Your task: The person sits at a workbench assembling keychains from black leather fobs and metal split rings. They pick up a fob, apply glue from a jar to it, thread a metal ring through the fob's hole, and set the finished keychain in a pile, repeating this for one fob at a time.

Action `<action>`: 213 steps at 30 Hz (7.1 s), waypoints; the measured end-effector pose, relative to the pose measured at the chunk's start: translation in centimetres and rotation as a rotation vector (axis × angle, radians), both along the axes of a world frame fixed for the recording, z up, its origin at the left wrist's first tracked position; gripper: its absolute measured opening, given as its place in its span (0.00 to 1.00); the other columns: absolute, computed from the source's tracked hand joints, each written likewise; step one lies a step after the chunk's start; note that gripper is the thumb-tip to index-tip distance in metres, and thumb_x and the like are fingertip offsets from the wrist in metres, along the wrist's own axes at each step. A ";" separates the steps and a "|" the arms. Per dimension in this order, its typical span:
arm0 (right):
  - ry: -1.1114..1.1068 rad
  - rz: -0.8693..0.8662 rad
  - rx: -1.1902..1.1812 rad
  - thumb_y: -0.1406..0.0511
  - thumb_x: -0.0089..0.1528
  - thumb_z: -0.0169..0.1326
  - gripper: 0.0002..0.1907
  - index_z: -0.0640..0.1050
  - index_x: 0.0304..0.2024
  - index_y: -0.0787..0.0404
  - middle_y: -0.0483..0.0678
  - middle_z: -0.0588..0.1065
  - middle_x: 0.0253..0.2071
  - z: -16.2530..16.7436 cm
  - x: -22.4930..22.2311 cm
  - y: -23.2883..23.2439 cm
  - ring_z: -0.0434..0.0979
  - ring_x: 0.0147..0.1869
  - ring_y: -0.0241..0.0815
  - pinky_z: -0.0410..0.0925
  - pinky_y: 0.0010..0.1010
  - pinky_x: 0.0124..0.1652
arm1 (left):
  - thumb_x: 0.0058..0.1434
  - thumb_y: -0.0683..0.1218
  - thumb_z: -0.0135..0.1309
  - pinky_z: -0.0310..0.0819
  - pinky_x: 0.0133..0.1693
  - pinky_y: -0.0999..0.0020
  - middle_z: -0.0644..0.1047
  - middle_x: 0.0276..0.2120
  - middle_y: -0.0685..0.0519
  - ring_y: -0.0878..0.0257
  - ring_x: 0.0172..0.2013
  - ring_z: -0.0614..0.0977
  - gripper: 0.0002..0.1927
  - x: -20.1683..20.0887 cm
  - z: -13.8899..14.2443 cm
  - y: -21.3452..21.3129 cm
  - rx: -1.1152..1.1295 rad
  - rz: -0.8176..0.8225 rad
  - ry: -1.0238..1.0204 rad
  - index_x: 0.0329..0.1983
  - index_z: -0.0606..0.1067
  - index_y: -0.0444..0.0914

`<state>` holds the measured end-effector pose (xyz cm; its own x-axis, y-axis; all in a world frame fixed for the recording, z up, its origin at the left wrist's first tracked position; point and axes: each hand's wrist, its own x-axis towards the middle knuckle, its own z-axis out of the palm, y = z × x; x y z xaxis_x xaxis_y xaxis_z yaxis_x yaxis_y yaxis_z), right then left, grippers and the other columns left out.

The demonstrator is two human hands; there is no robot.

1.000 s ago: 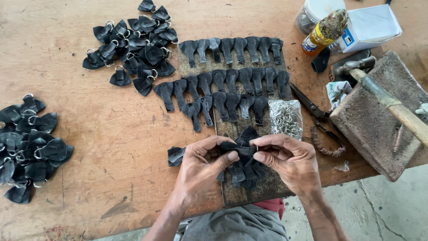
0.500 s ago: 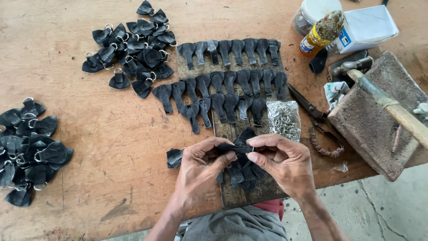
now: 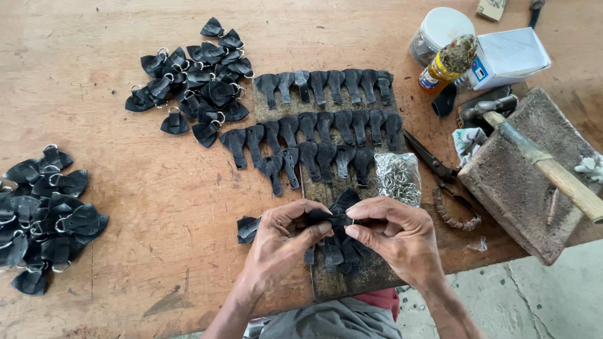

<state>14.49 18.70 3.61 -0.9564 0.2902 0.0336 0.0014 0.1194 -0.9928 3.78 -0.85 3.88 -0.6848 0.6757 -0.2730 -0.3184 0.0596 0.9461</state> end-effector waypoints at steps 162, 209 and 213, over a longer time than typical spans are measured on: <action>-0.078 -0.090 -0.269 0.71 0.58 0.65 0.12 0.82 0.43 0.71 0.52 0.81 0.34 -1.8 -3.3 1.4 0.81 0.33 0.36 0.76 0.25 0.34 | 0.70 0.44 0.46 0.85 0.48 0.60 0.81 0.45 0.43 0.56 0.44 0.86 0.18 -1.1 -2.2 0.9 0.339 0.126 -0.168 0.60 0.65 0.33; 0.076 0.076 0.425 0.67 0.64 0.59 0.09 0.78 0.46 0.60 0.46 0.80 0.39 0.8 -0.8 0.7 0.83 0.41 0.32 0.80 0.22 0.40 | 0.62 0.34 0.54 0.79 0.28 0.67 0.83 0.29 0.48 0.63 0.27 0.85 0.11 0.4 2.0 1.4 0.059 0.017 0.757 0.47 0.77 0.35; 0.117 0.048 0.570 0.69 0.64 0.55 0.05 0.75 0.43 0.59 0.43 0.76 0.33 -0.7 -1.1 0.4 0.74 0.29 0.31 0.71 0.19 0.26 | 0.60 0.33 0.52 0.73 0.24 0.70 0.81 0.27 0.52 0.67 0.24 0.80 0.10 0.9 1.1 1.4 0.107 0.041 0.733 0.43 0.77 0.35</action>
<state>13.41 19.14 2.95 -0.9486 0.1512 0.2781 -0.1234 0.6324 -0.7648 4.68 0.54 4.96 -0.6911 0.6431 0.3298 0.3976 -0.0428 0.9166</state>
